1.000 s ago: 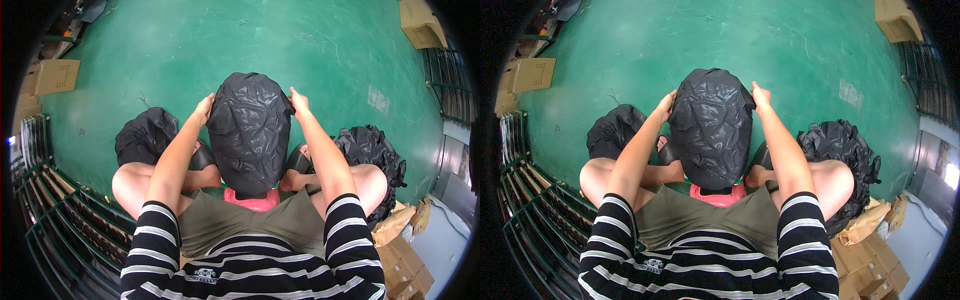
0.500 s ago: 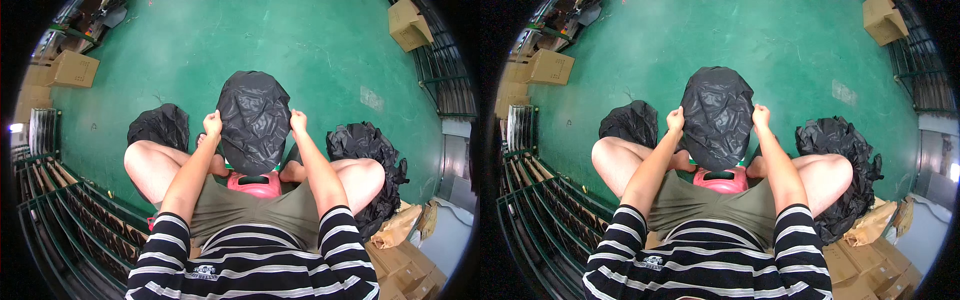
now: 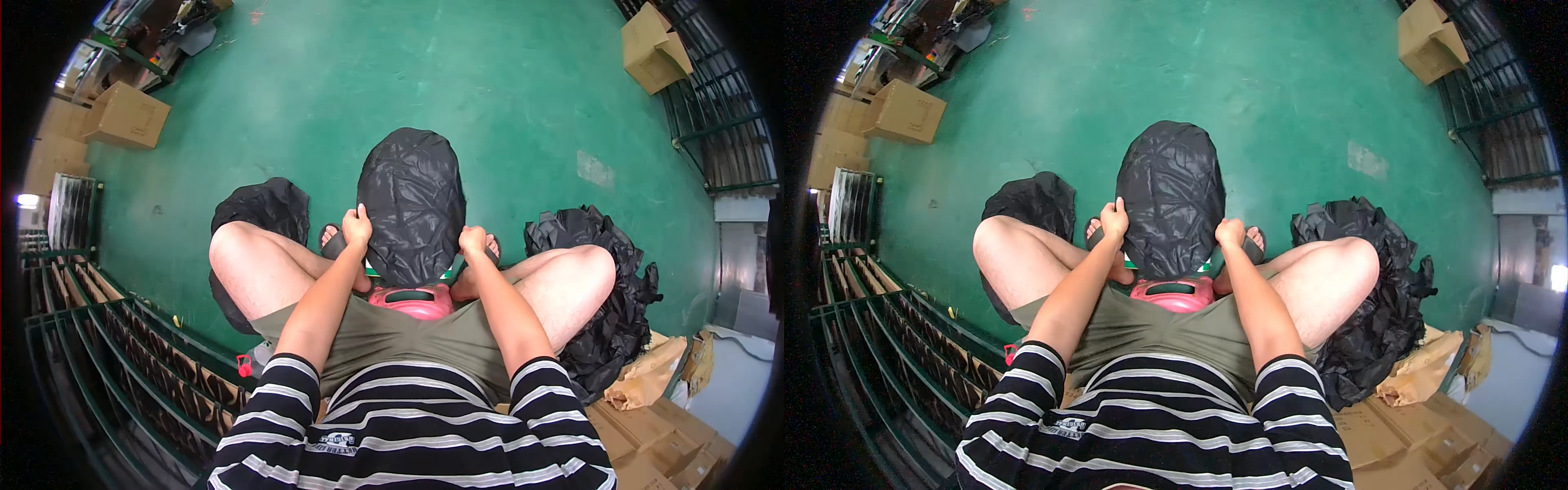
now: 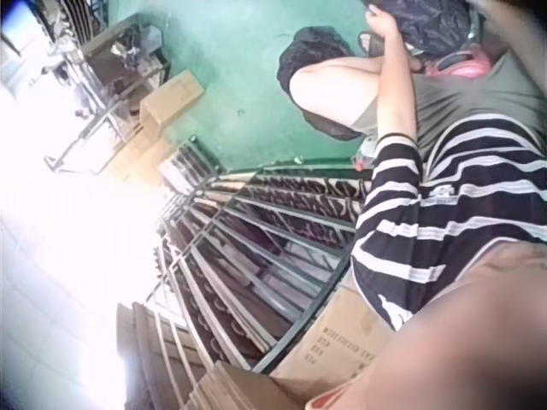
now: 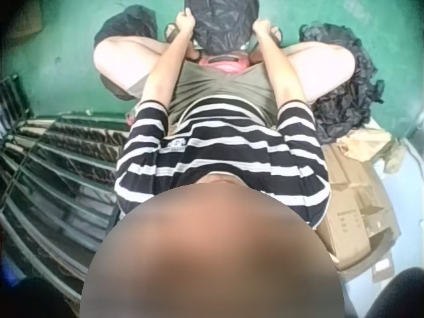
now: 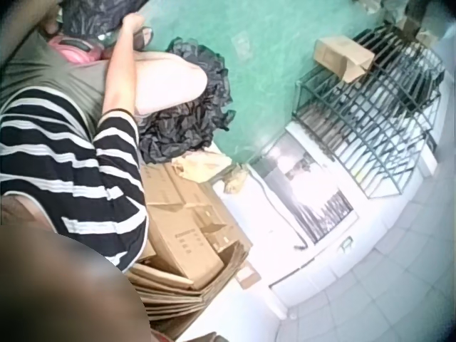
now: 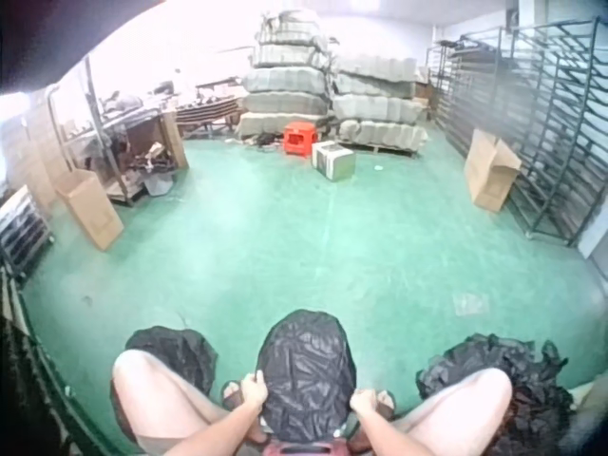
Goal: Covering pink circular bases or equipment parts with black fabric covers.
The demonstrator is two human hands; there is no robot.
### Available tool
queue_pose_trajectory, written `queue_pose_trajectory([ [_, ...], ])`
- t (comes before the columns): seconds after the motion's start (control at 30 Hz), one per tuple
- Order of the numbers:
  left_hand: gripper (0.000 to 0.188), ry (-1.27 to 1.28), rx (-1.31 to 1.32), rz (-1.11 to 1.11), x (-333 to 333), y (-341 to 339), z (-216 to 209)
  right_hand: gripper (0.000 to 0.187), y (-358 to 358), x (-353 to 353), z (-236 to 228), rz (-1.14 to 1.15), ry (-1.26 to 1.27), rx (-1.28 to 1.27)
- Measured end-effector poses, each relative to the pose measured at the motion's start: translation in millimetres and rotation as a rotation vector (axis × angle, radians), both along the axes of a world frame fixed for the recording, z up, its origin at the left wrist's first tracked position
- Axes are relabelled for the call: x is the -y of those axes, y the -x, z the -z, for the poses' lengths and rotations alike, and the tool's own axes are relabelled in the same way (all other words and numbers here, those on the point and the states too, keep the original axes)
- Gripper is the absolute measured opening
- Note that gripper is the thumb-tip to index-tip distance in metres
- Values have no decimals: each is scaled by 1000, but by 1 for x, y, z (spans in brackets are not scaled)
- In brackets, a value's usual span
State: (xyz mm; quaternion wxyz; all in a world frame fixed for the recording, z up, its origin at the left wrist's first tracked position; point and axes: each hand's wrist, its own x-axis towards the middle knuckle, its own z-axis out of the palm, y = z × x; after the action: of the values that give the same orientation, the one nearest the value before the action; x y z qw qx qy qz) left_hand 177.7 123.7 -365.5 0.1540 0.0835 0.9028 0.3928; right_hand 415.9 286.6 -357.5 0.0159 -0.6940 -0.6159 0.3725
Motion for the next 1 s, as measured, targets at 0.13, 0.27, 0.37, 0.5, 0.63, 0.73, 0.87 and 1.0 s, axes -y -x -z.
queue_pose_trajectory([
  [0.13, 51, 35, 116, 55, 9, 0, 0, 36, 7, 4, -8, -106, 129, 144],
  [0.27, 50, 104, 86, 27, 8, -11, -10, 37, 11, 19, -21, -1, 144, 116],
  [0.37, 49, 118, 94, -6, 6, -12, -6, 33, 9, 31, -31, -21, -109, 144],
  [0.5, 49, 98, 208, 28, 18, 1, 34, 32, 12, 42, -36, -27, -197, 70],
  [0.63, 50, -38, 336, -35, 28, 10, 62, 33, 15, 44, -29, -79, -221, 11],
  [0.73, 49, -21, 318, 45, 16, -8, 40, 33, 7, 40, -20, -94, -229, 22],
  [0.87, 54, 150, 131, 62, 27, -2, 31, 34, 12, 46, -24, -138, -193, 48],
  [1.0, 55, 180, 16, -98, 14, -26, -16, 32, 5, 42, -24, -59, -245, 61],
])
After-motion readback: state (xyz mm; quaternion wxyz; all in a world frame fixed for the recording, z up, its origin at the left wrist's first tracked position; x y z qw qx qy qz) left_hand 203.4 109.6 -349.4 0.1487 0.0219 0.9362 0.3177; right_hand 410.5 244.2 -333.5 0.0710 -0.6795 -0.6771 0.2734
